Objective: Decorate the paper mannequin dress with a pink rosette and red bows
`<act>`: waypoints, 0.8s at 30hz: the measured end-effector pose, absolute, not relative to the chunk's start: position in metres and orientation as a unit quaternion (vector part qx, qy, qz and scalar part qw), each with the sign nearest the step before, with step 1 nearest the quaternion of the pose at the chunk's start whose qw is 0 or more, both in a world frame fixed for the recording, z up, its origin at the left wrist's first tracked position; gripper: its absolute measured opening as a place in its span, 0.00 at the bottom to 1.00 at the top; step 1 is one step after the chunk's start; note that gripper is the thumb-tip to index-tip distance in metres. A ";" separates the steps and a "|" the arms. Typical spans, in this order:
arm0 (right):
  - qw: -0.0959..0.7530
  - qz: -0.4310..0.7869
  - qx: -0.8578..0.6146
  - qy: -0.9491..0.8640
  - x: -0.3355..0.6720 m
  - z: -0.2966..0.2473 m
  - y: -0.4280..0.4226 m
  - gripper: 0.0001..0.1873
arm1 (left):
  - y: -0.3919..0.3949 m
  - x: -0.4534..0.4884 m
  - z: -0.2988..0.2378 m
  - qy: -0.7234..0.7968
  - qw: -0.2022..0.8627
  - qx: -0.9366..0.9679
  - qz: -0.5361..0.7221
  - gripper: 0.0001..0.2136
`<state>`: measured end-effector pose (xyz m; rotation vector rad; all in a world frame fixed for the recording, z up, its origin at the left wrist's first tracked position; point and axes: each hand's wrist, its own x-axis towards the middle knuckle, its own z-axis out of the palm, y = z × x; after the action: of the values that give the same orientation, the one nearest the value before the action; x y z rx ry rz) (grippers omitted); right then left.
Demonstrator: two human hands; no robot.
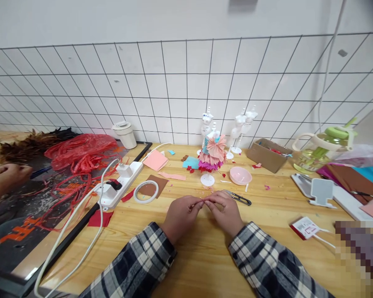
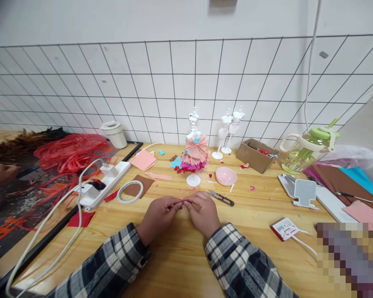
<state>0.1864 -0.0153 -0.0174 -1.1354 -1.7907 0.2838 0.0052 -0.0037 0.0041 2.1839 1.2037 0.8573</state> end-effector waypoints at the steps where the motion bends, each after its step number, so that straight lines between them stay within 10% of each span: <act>1: 0.483 0.122 -0.462 -0.734 0.186 -0.017 -0.015 0.10 | -0.003 0.005 0.004 0.447 0.244 0.802 0.311 0.13; 24: 0.469 0.107 -0.466 -0.743 0.181 -0.020 -0.016 0.08 | -0.001 0.008 0.004 0.465 0.240 0.768 0.368 0.10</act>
<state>0.1815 -0.0159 -0.0202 -1.1429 -1.8213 0.2627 0.0084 -0.0008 0.0039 2.1013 1.2734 1.0082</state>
